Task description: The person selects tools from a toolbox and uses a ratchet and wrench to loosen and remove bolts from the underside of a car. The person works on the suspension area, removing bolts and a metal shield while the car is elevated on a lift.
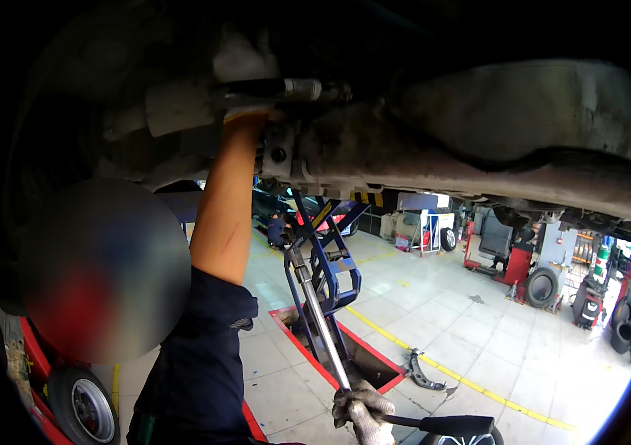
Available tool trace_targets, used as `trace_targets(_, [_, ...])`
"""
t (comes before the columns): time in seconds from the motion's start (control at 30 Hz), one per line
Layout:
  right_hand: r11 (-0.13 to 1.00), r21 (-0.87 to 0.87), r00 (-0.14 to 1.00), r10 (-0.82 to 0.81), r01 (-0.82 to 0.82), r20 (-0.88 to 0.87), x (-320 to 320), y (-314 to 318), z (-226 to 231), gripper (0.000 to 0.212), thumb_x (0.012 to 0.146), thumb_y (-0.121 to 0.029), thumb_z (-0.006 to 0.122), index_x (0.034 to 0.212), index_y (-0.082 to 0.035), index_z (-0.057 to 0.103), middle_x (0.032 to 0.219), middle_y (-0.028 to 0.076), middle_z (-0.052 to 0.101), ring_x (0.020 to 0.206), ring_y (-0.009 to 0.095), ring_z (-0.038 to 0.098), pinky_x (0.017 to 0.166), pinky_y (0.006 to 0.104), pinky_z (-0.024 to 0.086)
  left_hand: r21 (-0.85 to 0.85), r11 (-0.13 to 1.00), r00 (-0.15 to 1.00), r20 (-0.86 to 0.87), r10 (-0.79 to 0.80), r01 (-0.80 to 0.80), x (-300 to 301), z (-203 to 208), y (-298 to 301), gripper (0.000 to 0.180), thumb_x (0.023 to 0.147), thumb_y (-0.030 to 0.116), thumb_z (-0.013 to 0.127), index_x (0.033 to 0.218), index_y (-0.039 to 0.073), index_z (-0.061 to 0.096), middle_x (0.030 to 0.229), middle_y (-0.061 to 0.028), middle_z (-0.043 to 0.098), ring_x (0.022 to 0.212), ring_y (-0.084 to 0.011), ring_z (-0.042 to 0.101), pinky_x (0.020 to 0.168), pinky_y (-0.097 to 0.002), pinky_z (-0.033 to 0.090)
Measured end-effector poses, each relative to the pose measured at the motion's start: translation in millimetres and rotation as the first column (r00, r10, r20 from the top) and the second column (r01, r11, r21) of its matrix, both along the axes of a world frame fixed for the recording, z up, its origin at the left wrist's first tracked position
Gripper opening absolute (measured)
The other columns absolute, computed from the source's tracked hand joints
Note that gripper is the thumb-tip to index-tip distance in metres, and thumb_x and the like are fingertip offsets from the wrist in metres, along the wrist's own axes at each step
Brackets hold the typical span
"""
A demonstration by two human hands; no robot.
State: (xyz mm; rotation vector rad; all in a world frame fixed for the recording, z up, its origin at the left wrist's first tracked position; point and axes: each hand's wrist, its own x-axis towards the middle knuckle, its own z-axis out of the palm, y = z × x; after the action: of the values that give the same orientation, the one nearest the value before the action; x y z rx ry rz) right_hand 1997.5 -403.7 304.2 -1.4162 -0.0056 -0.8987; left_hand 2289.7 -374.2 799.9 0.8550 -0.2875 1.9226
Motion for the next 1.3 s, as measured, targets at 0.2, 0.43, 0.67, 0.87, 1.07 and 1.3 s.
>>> trace_targets(0.2, [0.99,0.007,0.971,0.134,-0.139,0.199,10,-40,-29,0.031,0.105,-0.02,0.059,0.113,0.009,0.066,0.104,0.019,0.064,0.081,0.023,0.07,0.065,0.0335,0.061,0.082,0.93,0.933,-0.072,-0.352,0.357,5,-1,-20,0.052,0.102,0.043,0.062,0.128,-0.003,0.066,0.11,-0.0238,0.072,0.098,-0.0337,0.068,0.088,-0.0432,0.053])
trace_targets(0.43, [0.968,0.054,0.968,0.239,-0.243,0.078,22,-11,-19,0.037,0.106,-0.028,0.059,0.111,0.009,0.065,0.109,0.016,0.06,0.088,0.02,0.067,0.071,0.0312,0.06,0.093,0.834,0.829,-0.212,-0.518,0.545,26,-5,25,0.057,0.101,0.048,0.061,0.122,-0.004,0.067,0.107,-0.0273,0.07,0.095,-0.0392,0.066,0.085,-0.0476,0.051])
trace_targets(0.67, [0.948,0.13,0.957,0.284,-0.29,0.06,24,-13,-22,0.031,0.107,-0.02,0.056,0.113,0.009,0.064,0.11,0.016,0.061,0.087,0.02,0.068,0.072,0.0305,0.061,0.07,0.771,0.758,-0.257,-0.599,0.633,20,-5,23,0.063,0.101,0.054,0.059,0.116,-0.006,0.068,0.103,-0.0308,0.069,0.091,-0.0446,0.065,0.082,-0.052,0.05])
trace_targets(0.87, [0.971,0.138,0.969,0.167,-0.193,0.182,13,-16,-40,0.032,0.104,-0.018,0.06,0.113,0.012,0.065,0.108,0.022,0.061,0.085,0.028,0.07,0.07,0.0389,0.063,0.055,0.628,0.621,-0.238,-0.747,0.776,-50,2,-17,0.068,0.1,0.059,0.058,0.11,-0.008,0.069,0.1,-0.0338,0.067,0.089,-0.0493,0.063,0.08,-0.0558,0.048])
trace_targets(1.07, [0.989,0.102,0.993,0.102,-0.107,0.055,17,24,-10,0.048,0.103,-0.042,0.062,0.117,0.003,0.058,0.09,0.01,0.064,0.07,0.019,0.063,0.06,0.0314,0.053,0.048,0.641,0.641,-0.134,-0.756,0.766,22,13,1,0.068,0.099,0.059,0.06,0.106,-0.008,0.069,0.098,-0.0334,0.067,0.089,-0.0497,0.063,0.08,-0.0578,0.047])
trace_targets(1.3, [0.985,0.117,0.991,0.125,-0.129,0.036,15,37,-1,0.046,0.103,-0.042,0.061,0.116,0.002,0.058,0.09,0.01,0.063,0.071,0.019,0.063,0.062,0.0312,0.053,0.068,0.772,0.77,-0.175,-0.614,0.632,28,14,-3,0.065,0.099,0.057,0.06,0.102,-0.007,0.07,0.095,-0.0325,0.067,0.087,-0.0502,0.062,0.079,-0.0586,0.048])
